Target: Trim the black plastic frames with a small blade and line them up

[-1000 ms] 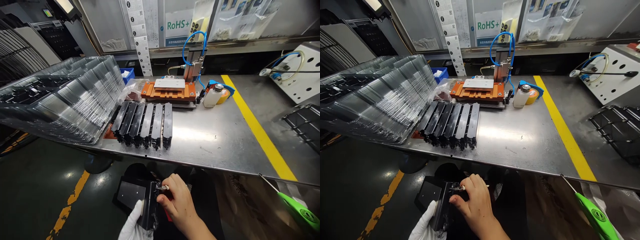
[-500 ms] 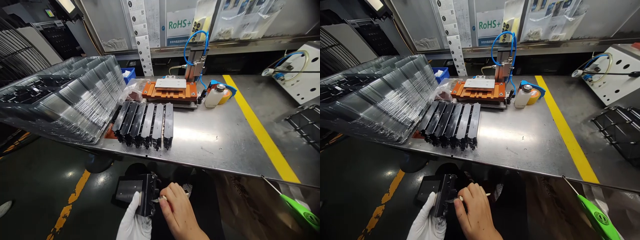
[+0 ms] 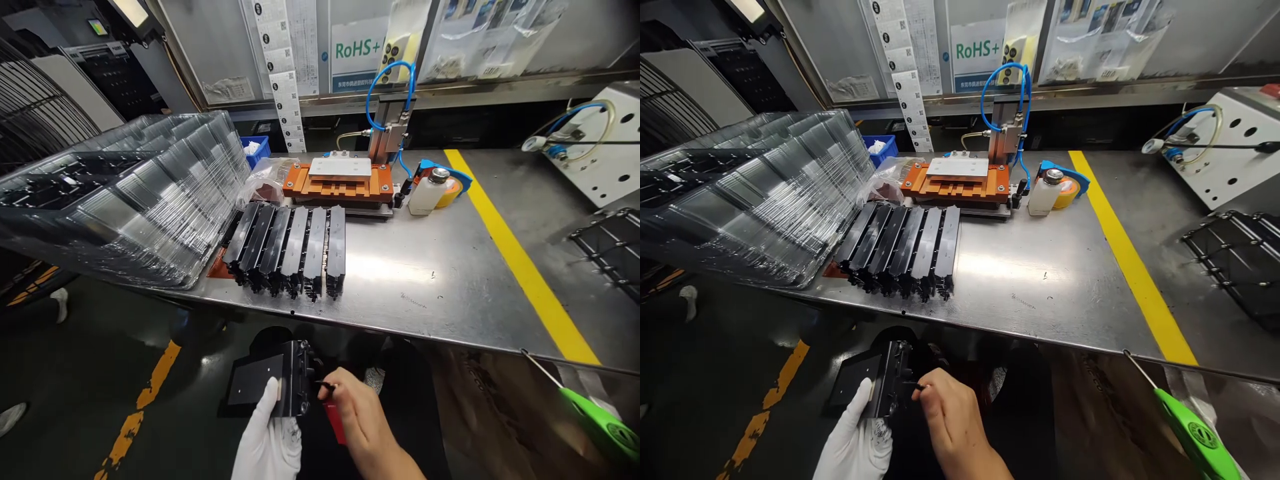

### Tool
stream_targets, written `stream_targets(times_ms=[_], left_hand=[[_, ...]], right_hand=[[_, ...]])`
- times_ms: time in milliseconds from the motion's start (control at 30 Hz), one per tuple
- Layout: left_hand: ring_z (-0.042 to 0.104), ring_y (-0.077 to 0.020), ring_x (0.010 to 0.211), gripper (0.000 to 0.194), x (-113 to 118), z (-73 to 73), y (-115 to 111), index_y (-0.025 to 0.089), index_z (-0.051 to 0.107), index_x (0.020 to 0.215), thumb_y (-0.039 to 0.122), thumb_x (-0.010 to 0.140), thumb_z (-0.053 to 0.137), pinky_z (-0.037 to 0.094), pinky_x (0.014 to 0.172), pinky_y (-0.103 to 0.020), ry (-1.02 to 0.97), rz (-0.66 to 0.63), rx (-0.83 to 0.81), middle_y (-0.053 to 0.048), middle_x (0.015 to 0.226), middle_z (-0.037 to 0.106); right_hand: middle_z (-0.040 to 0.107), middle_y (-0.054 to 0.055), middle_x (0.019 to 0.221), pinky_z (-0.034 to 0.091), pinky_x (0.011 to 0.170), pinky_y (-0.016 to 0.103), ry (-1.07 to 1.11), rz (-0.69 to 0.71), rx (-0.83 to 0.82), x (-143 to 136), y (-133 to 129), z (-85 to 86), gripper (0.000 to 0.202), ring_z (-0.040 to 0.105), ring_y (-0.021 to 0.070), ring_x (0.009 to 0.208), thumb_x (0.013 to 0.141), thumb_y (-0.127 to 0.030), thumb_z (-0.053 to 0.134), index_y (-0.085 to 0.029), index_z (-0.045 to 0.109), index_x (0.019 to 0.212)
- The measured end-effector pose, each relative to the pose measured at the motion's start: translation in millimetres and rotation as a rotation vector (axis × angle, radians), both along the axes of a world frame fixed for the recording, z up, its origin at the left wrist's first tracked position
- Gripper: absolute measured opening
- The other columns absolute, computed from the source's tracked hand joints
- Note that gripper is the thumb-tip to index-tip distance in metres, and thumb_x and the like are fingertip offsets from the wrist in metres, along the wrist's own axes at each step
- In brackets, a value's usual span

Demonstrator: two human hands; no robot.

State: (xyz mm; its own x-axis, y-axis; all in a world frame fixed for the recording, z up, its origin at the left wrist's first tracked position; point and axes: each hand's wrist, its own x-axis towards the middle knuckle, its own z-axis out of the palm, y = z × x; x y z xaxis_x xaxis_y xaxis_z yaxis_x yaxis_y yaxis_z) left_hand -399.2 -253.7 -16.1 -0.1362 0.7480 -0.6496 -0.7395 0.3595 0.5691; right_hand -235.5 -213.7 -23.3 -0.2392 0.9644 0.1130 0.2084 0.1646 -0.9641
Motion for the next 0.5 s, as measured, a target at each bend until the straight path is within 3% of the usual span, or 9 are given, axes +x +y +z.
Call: stream_targets(times_ms=[100, 167, 300, 400, 500], left_hand=[[0.073, -0.0161, 0.102, 0.061, 5.4, 0.0, -6.4, 0.034, 0.077, 0.107, -0.011, 0.066, 0.076, 0.051, 0.095, -0.017, 0.14, 0.066, 0.055, 0.005, 0.112, 0.078], [0.072, -0.0188, 0.106, 0.056, 2.5, -1.8, -6.1, 0.033, 0.078, 0.107, -0.008, 0.07, 0.074, 0.052, 0.097, -0.022, 0.049, 0.045, 0.043, 0.004, 0.114, 0.078], [0.07, -0.0234, 0.11, 0.025, -7.3, -11.4, 2.6, 0.027, 0.08, 0.099, 0.01, 0.082, 0.071, 0.055, 0.095, -0.027, -0.181, -0.043, -0.053, -0.001, 0.106, 0.08], [0.071, -0.0237, 0.107, 0.025, -10.5, -15.2, 5.2, 0.026, 0.079, 0.098, 0.01, 0.08, 0.07, 0.057, 0.091, -0.028, -0.194, -0.038, -0.053, 0.0, 0.103, 0.08], [0.073, -0.0205, 0.102, 0.035, -9.4, -7.6, 3.4, 0.026, 0.078, 0.099, 0.002, 0.075, 0.071, 0.057, 0.092, -0.025, -0.149, -0.004, -0.005, 0.001, 0.105, 0.08]], right_hand=[[0.063, -0.001, 0.068, 0.042, 0.053, 0.023, -0.109, 0.028, 0.101, -3.9, 0.6, 3.5, 0.061, 0.057, 0.0128, 0.055, 0.094, -0.075, 0.036, -0.022, 0.06, 0.08], [0.062, -0.002, 0.065, 0.04, 0.051, 0.023, -0.163, -0.004, 0.175, -7.8, 1.5, 3.2, 0.061, 0.056, 0.012, 0.052, 0.092, -0.077, 0.038, -0.022, 0.058, 0.076], [0.059, -0.003, 0.057, 0.035, 0.048, 0.022, -0.235, -0.05, 0.287, -12.2, 3.8, 0.0, 0.061, 0.053, 0.0105, 0.047, 0.095, -0.074, 0.038, -0.021, 0.054, 0.068], [0.053, -0.005, 0.051, 0.03, 0.047, 0.023, -0.263, -0.084, 0.373, -13.2, 4.0, -2.4, 0.059, 0.048, 0.0093, 0.044, 0.099, -0.066, 0.039, -0.021, 0.047, 0.061], [0.05, -0.004, 0.05, 0.029, 0.048, 0.025, -0.283, -0.133, 0.445, -15.0, 3.7, -4.3, 0.056, 0.047, 0.0101, 0.046, 0.102, -0.057, 0.042, -0.021, 0.046, 0.059]])
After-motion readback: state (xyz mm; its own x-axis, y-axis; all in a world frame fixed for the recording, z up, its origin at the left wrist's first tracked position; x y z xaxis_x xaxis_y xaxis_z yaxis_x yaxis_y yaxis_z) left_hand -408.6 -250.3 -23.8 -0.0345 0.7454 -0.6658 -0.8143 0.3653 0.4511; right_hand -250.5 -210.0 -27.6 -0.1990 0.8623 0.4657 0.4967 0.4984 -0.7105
